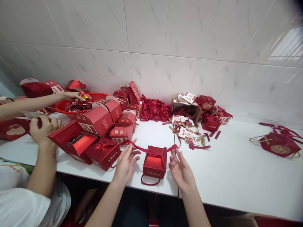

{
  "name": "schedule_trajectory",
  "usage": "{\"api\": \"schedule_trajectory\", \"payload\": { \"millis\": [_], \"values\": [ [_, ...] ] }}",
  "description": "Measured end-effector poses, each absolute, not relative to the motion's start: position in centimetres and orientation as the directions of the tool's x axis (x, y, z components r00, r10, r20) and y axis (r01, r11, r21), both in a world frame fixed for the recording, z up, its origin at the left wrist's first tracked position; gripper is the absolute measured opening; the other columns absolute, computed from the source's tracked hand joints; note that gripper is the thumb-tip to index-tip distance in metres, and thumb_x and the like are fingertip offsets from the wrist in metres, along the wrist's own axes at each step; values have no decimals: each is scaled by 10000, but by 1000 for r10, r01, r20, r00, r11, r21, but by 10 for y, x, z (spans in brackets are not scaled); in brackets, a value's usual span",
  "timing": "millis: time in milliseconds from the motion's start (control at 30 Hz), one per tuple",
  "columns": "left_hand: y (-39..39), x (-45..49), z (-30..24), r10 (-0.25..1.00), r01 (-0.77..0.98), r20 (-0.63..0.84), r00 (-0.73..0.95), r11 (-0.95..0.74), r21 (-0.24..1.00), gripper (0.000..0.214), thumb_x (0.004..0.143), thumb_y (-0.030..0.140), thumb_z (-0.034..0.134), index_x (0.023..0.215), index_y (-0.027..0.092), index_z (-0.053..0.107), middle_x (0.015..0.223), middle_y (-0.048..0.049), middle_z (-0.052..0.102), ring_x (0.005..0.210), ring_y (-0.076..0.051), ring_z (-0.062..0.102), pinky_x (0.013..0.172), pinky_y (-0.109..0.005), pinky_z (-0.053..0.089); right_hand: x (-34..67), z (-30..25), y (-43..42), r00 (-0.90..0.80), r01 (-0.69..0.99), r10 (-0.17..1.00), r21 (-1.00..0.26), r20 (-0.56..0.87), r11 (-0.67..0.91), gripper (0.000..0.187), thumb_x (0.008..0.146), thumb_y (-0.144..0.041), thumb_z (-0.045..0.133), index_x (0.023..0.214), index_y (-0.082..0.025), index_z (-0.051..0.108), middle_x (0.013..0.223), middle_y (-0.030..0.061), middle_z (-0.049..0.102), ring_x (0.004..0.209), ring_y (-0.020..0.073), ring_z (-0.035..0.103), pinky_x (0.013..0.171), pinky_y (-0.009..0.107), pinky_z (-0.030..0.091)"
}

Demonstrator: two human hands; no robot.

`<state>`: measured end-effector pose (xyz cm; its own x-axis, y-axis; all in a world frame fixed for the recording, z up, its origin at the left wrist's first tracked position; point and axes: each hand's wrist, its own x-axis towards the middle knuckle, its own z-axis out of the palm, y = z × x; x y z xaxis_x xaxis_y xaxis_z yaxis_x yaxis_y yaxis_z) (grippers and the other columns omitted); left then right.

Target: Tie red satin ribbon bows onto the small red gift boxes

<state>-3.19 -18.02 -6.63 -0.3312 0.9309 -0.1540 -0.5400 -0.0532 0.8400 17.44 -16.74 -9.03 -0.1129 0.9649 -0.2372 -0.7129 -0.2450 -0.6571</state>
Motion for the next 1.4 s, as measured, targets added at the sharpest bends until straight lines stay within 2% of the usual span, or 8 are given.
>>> {"api": "schedule_trajectory", "payload": {
  "millis": [100,233,567,867,1000,1167,1300,1400],
  "values": [
    [-173,-35,-51,927,-629,-171,-333,-83,773,298,741,338,696,1004,201,665,813,0,650,697,-105,609,574,-199,480,173,-83,-159,-163,-782,952,-554,-257,-284,115,758,-339,692,828,-254,659,763,-20,607,611,83,558,512,205,483],
    [-171,-39,-37,918,-631,-147,-368,-130,765,173,739,243,679,893,164,670,919,-22,678,715,-114,615,555,-210,485,173,-77,-153,-190,-772,962,-576,-196,-269,117,754,-329,699,778,-235,634,591,-51,502,536,81,493,462,201,427],
    [-179,-43,-42,897,-607,-152,-415,-149,781,174,759,266,666,892,153,675,912,-23,671,698,-127,632,518,-209,496,178,-80,-159,24,-852,969,-513,-245,-109,139,727,-233,729,799,-210,613,736,-50,595,606,56,542,545,176,473],
    [-186,-41,-66,838,-668,-314,-447,-80,740,163,873,192,539,938,172,687,857,-19,671,723,-132,675,502,-178,490,180,-95,-162,28,-915,958,-392,-287,-91,146,715,-227,726,789,-208,602,721,-59,575,547,39,492,492,161,439],
    [-188,-42,-68,829,-707,-354,-433,-68,704,197,895,182,501,933,193,694,835,-11,668,720,-120,672,499,-169,487,179,-100,-164,52,-902,966,-427,-254,-64,124,725,-237,708,771,-216,595,721,-50,574,558,58,493,502,194,441],
    [-183,-44,-55,852,-624,-214,-478,-158,765,173,823,257,618,955,184,703,895,-20,667,696,-112,637,506,-180,492,182,-85,-161,134,-829,982,-558,-130,40,88,760,-273,669,789,-218,606,748,-36,584,583,77,506,543,225,447],
    [-175,-45,-36,863,-470,-31,-504,-244,848,318,684,291,760,979,184,706,911,-28,677,706,-104,602,543,-174,487,186,-60,-151,214,-763,976,-630,-38,143,133,723,-255,709,830,-209,645,760,-34,586,623,67,521,564,195,434],
    [-169,-44,-19,874,-296,93,-477,-260,919,356,668,349,769,961,153,718,881,-58,691,691,-114,586,564,-193,481,186,-40,-142,293,-648,950,-708,110,281,123,708,-259,728,794,-203,660,765,-24,614,660,79,541,626,211,448]
  ]
}}
